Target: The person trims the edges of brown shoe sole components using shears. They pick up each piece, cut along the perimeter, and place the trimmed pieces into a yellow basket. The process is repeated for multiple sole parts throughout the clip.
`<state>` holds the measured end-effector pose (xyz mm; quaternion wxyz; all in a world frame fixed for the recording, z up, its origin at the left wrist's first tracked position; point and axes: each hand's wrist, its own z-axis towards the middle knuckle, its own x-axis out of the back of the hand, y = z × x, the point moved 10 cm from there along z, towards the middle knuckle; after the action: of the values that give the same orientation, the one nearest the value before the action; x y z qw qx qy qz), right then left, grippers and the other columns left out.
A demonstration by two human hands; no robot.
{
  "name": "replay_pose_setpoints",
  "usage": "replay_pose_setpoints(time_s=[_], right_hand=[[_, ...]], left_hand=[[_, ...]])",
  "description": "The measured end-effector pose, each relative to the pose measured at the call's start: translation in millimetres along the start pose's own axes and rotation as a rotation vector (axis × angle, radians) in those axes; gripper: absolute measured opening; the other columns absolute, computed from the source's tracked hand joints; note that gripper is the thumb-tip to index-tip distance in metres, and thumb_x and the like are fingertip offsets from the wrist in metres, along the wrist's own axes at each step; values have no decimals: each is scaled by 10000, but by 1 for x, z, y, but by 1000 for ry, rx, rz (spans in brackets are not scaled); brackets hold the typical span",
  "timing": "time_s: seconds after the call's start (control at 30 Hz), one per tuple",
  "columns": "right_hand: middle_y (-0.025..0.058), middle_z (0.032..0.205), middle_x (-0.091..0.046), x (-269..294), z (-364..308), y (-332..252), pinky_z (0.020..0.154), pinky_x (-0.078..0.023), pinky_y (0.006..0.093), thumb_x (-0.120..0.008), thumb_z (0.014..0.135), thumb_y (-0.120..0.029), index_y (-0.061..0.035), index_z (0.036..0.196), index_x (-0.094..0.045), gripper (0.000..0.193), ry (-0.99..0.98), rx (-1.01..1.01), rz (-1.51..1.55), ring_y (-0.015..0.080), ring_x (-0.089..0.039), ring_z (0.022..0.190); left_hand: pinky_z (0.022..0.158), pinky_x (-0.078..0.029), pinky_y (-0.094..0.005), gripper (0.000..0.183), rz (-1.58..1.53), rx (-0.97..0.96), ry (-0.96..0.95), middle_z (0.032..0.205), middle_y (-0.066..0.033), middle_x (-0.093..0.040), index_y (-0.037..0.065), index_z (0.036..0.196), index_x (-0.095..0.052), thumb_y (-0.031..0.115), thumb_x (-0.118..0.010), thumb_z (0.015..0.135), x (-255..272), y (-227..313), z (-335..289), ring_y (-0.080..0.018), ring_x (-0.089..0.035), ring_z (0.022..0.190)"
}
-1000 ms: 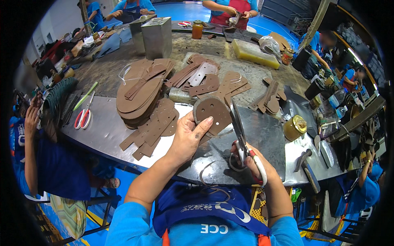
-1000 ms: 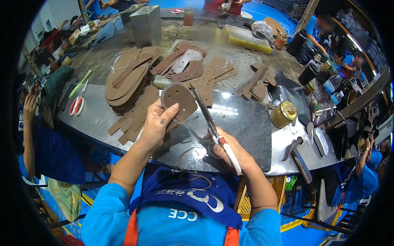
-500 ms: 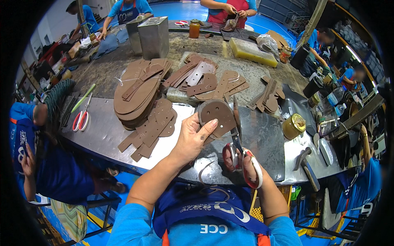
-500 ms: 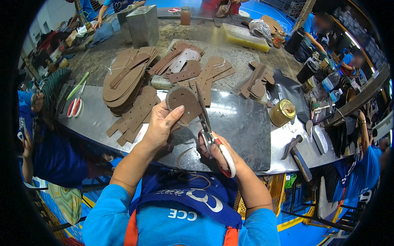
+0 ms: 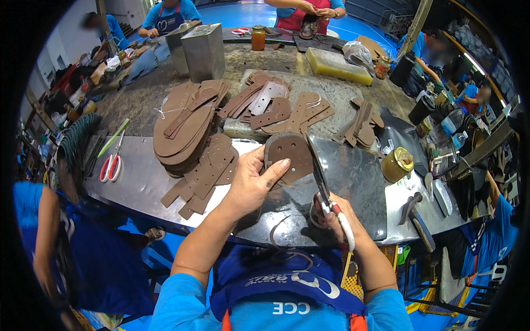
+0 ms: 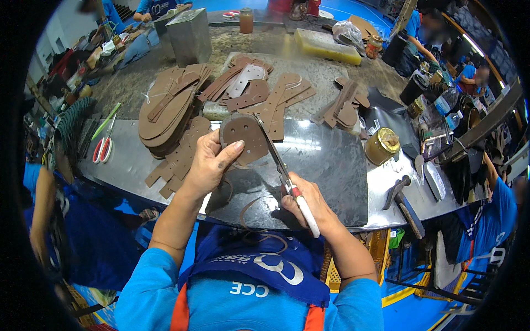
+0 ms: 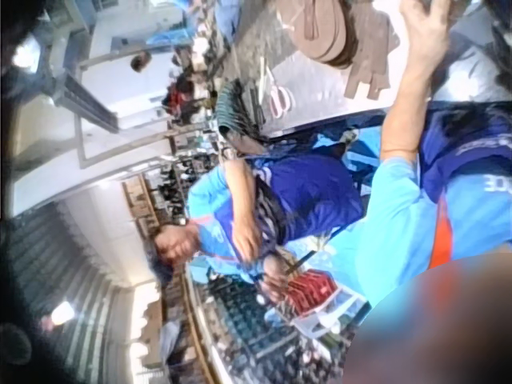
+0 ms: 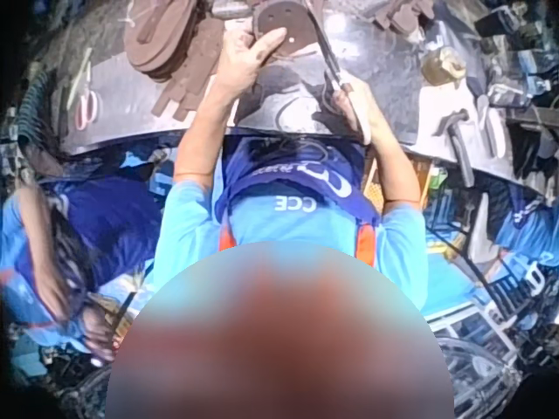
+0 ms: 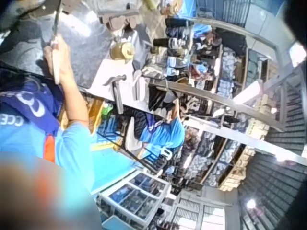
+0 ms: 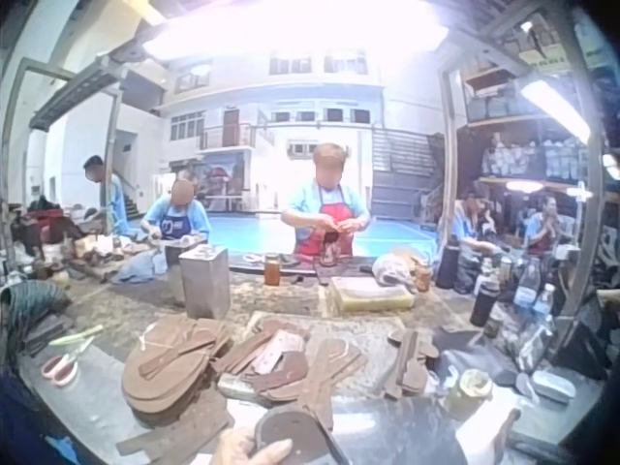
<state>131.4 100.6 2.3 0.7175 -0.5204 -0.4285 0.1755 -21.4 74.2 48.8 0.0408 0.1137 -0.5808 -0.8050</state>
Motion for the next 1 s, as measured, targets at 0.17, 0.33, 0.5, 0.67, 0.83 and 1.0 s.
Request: replay_pose_setpoints(time_s=[0.17,0.33,0.5,0.67,0.83,1.0], right_hand=[[115,583,-479,1,-4,3,551,-422,348,-515,805,-444,-38,788,-467,409,4,-28,-37,288,-486,539],[132,633,-488,0,-7,3,589,-427,359,-515,807,-390,-28,824,-465,366,-36,-24,-56,297,-506,587],[137,730,-507,5,0,-6,666,-426,361,-515,806,-336,-25,913,-450,335,19,40,44,303,-522,681],[131,752,-508,5,0,-2,687,-421,359,-529,789,-307,-30,922,-442,320,-11,-7,56,297,-516,704],[142,754,-510,2,-6,6,683,-418,371,-537,765,-263,-32,891,-430,285,-73,-50,48,311,-521,706],[123,773,-493,4,-8,9,668,-411,350,-497,753,-405,-34,949,-420,427,-95,-61,-38,276,-503,713]], left_hand=[[704,-445,-221,216,34,59,-79,876,-29,-616,-23,1019,-572,95,-568,838,0,3,0,-65,-527,774],[714,-441,-221,223,1,90,-73,885,-26,-611,-25,1022,-571,103,-568,840,-5,-3,-2,-62,-524,789],[685,-445,-214,214,-5,92,-110,870,-25,-609,-22,1017,-573,101,-568,842,-19,-5,-7,-57,-526,763],[662,-444,-211,212,50,99,-153,860,-27,-606,-28,1012,-571,99,-567,842,-18,-1,-5,-55,-521,744],[670,-441,-210,215,51,72,-197,862,-24,-602,-28,1003,-574,104,-572,833,-18,3,-2,-51,-519,743],[626,-425,-205,191,94,154,-236,799,0,-583,-29,970,-577,97,-572,826,-17,1,-5,-43,-495,699]])
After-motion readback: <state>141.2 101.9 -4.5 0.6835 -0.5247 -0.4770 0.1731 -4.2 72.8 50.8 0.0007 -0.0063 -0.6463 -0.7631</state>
